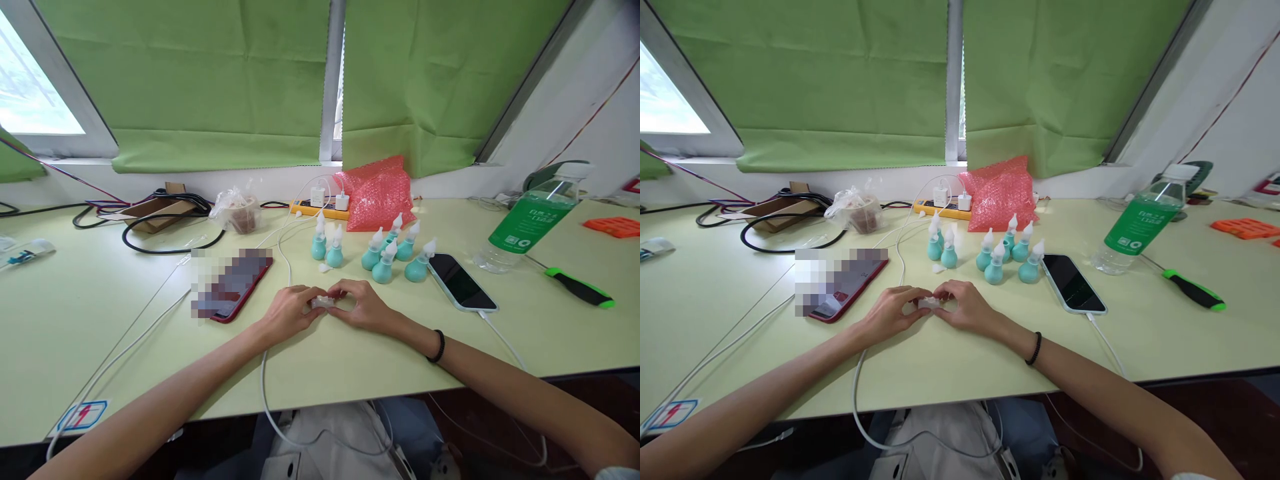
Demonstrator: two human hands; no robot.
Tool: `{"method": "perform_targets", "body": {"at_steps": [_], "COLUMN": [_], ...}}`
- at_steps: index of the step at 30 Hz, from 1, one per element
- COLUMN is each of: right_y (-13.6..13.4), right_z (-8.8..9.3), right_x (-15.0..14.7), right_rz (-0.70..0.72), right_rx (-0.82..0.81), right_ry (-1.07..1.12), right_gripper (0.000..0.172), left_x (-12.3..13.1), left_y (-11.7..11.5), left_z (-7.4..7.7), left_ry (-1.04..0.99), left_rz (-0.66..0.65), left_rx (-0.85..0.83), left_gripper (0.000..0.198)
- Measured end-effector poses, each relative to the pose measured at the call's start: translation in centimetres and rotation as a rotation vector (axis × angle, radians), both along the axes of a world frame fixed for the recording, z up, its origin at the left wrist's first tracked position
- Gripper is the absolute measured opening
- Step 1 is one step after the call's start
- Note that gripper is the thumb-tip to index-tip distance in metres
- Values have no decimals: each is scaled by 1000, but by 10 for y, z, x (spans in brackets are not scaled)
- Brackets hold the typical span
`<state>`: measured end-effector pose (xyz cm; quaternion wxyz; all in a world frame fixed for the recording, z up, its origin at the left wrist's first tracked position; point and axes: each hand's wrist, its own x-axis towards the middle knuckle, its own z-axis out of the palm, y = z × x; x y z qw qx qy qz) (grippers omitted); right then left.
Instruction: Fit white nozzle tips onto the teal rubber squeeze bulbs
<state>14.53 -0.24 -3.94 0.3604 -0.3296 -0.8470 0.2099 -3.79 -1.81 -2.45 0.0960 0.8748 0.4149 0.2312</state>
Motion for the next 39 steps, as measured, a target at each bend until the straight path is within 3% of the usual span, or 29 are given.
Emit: {"method": "perform_targets", "body": {"at_steps": [4,9,15,21,26,31,39], "right_y": [0,-3,-3,-3,-4,-6,-4], "right_z": [-1,0,1,-1,1,3,5], "right_x": [-2,-3,-3,-3,-3,-3,-3], "right_rz": [-18,-40,-49,-14,-68,-63,-16], "right_rx": [-191,-251,-193,-154,5,186,177], "right_ry": [123,153,150,153,185,168,50], "right_gripper": [40,43,43,40,31,17,22], "left_x": [0,1,1,2,2,2,3], "left_y": [0,0,0,1,3,2,-4], "left_z": [-1,-4,-5,-5,-5,0,8], "left_ry": [52,148,11,-10,-251,-295,-367], "left_rz": [-55,-75,23,-66,75,10,-26], "left_rx": [57,153,17,-2,-107,-192,-157], "left_gripper": [25,25,31,22,36,26,22]}}
